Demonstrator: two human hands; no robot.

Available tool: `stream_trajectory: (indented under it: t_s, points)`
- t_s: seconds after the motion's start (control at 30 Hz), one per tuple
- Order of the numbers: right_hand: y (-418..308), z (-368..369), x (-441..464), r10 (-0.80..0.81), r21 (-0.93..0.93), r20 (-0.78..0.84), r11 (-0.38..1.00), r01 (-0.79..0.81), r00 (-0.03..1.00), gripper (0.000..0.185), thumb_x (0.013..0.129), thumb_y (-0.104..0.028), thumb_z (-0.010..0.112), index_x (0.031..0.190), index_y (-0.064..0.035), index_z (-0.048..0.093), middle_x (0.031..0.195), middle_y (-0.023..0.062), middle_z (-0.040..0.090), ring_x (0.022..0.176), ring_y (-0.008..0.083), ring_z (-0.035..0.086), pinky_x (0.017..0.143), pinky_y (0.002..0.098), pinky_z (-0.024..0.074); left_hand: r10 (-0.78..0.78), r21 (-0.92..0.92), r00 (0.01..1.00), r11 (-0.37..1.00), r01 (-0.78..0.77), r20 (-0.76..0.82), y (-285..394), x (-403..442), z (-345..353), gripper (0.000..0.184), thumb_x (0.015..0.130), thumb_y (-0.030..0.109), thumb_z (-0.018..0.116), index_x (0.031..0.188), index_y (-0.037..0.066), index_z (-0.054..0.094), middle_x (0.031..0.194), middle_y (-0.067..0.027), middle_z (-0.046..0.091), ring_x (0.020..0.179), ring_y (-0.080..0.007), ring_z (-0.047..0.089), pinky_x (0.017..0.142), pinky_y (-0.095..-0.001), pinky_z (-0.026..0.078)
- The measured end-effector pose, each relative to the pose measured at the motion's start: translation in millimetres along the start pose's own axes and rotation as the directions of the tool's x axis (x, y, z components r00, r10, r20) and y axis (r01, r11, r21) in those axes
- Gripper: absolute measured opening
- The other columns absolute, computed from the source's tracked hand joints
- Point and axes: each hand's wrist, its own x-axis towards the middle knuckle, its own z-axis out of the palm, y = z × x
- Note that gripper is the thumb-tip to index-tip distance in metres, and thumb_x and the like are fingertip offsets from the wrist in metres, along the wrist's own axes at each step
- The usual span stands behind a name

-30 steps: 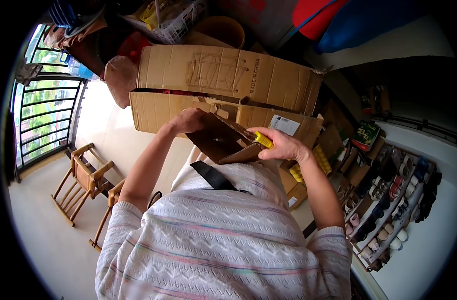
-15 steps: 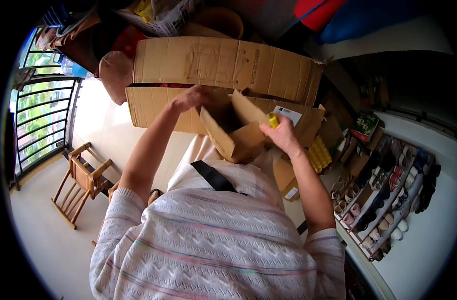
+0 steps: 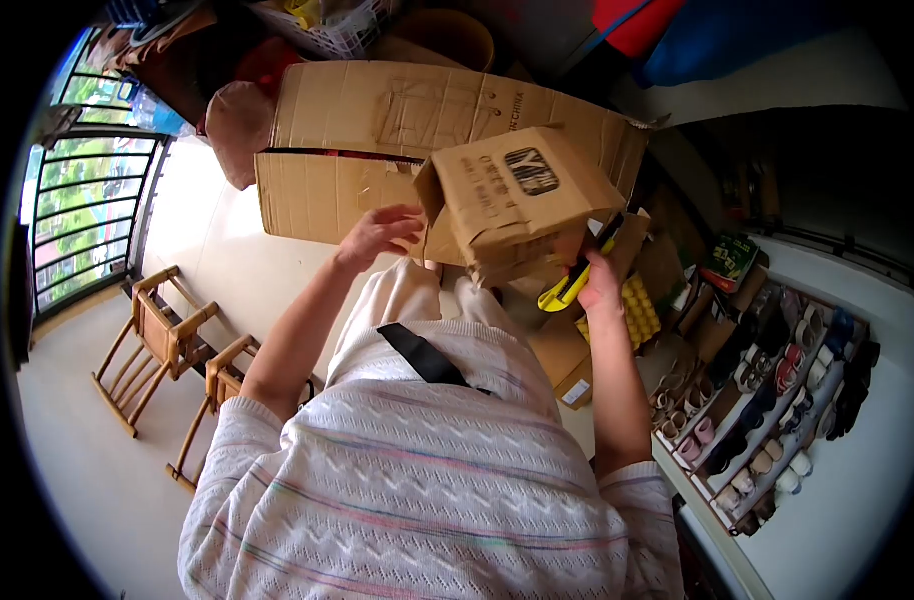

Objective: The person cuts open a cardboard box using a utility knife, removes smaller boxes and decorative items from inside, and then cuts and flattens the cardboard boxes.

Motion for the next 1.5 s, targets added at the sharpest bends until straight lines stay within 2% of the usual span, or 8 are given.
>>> stream_trajectory:
  t_s: [0.33,0.5,0.73,0.87,1.03,1.2,1.27,1.5]
  points:
    - [22.1,-119.9,-47.3,0.178,0.261,0.194,0.939,-0.225,0.965,0.014,0.086,-0.019,0.044,0.078,-0.0077,0.050,0.060,0.0025,0.045,0.055,0.0143,0.044,0.055,0.0285,0.0386,0.476,0.234,0.852,0.873,-0.428,-0.220,20.5,13.9,140.0,0.039,0.083,0.024,0.061,0.116,0.004,0.053,0.091,-0.0087,0.063,0.074,-0.0127,0.059,0.068,-0.0256,0.048]
    - [14.6,-182.6,-89.4,0.132,0.306,0.154,0.936,-0.174,0.979,0.012,0.084,-0.019,0.046,0.079,-0.0090,0.051,0.059,0.0018,0.045,0.053,0.0138,0.044,0.054,0.0291,0.0390,0.303,-0.318,0.952,0.908,-0.271,0.053,13.4,14.8,186.3,0.035,0.083,0.032,0.061,0.097,0.001,0.060,0.084,-0.0057,0.063,0.073,-0.0109,0.061,0.061,-0.0254,0.052]
    - [29.1,-236.2,-108.2,0.155,0.444,0.178,0.869,-0.220,0.972,0.011,0.083,-0.016,0.049,0.090,-0.0081,0.053,0.072,0.0010,0.049,0.058,0.0110,0.044,0.058,0.0265,0.0382,0.427,0.498,0.833,0.839,-0.220,-0.352,-26.0,30.4,224.2,0.042,0.072,0.043,0.071,0.074,0.002,0.058,0.060,-0.0042,0.058,0.047,-0.0098,0.052,0.043,-0.0228,0.043]
    - [39.4,-235.4,-102.0,0.183,0.460,0.178,0.853,-0.246,0.967,0.012,0.084,-0.017,0.048,0.089,-0.0081,0.054,0.072,0.0005,0.049,0.059,0.0104,0.045,0.058,0.0259,0.0401,0.081,0.192,0.920,0.981,-0.007,-0.382,-17.4,3.2,227.0,0.044,0.068,0.041,0.075,0.065,0.001,0.056,0.053,-0.0072,0.056,0.050,-0.0121,0.055,0.042,-0.0223,0.041]
    - [45.7,-231.5,-95.5,0.231,0.456,0.104,0.853,-0.253,0.967,0.014,0.085,-0.016,0.045,0.088,-0.0042,0.052,0.072,0.0048,0.050,0.059,0.0120,0.047,0.060,0.0285,0.0433,-0.005,-0.418,0.968,0.903,-0.105,-0.252,-27.3,-0.9,218.9,0.026,0.082,0.023,0.064,0.084,-0.003,0.060,0.078,-0.0100,0.063,0.064,-0.0135,0.061,0.050,-0.0204,0.045]
    - [48.0,-213.5,-98.8,0.230,0.336,-0.037,0.919,-0.205,0.972,0.015,0.086,-0.016,0.043,0.088,-0.0041,0.052,0.071,0.0045,0.049,0.057,0.0130,0.047,0.058,0.0287,0.0420,0.500,0.044,0.845,0.856,-0.516,0.188,-36.7,-10.3,265.3,0.020,0.081,0.011,0.057,0.099,0.000,0.059,0.106,-0.0073,0.058,0.093,-0.0213,0.058,0.084,-0.0321,0.045]
    - [49.2,-214.7,-99.7,0.228,0.279,-0.048,0.938,-0.206,0.972,0.015,0.086,-0.017,0.043,0.088,-0.0044,0.052,0.069,0.0040,0.048,0.056,0.0130,0.046,0.057,0.0286,0.0413,0.681,0.626,0.577,0.220,-0.748,0.451,-23.8,-6.9,265.9,0.034,0.073,0.003,0.056,0.107,0.000,0.056,0.113,-0.0119,0.053,0.098,-0.0290,0.055,0.089,-0.0358,0.042]
    - [50.7,-229.7,-106.3,0.324,0.198,0.092,0.921,-0.336,0.941,0.015,0.083,-0.020,0.048,0.082,-0.0057,0.052,0.062,0.0013,0.045,0.054,0.0112,0.046,0.054,0.0279,0.0399,0.291,0.481,0.718,0.579,-0.658,0.632,7.6,-29.1,263.1,0.055,0.061,0.011,0.062,0.114,0.002,0.053,0.093,-0.0147,0.060,0.087,-0.0272,0.057,0.080,-0.0338,0.044]
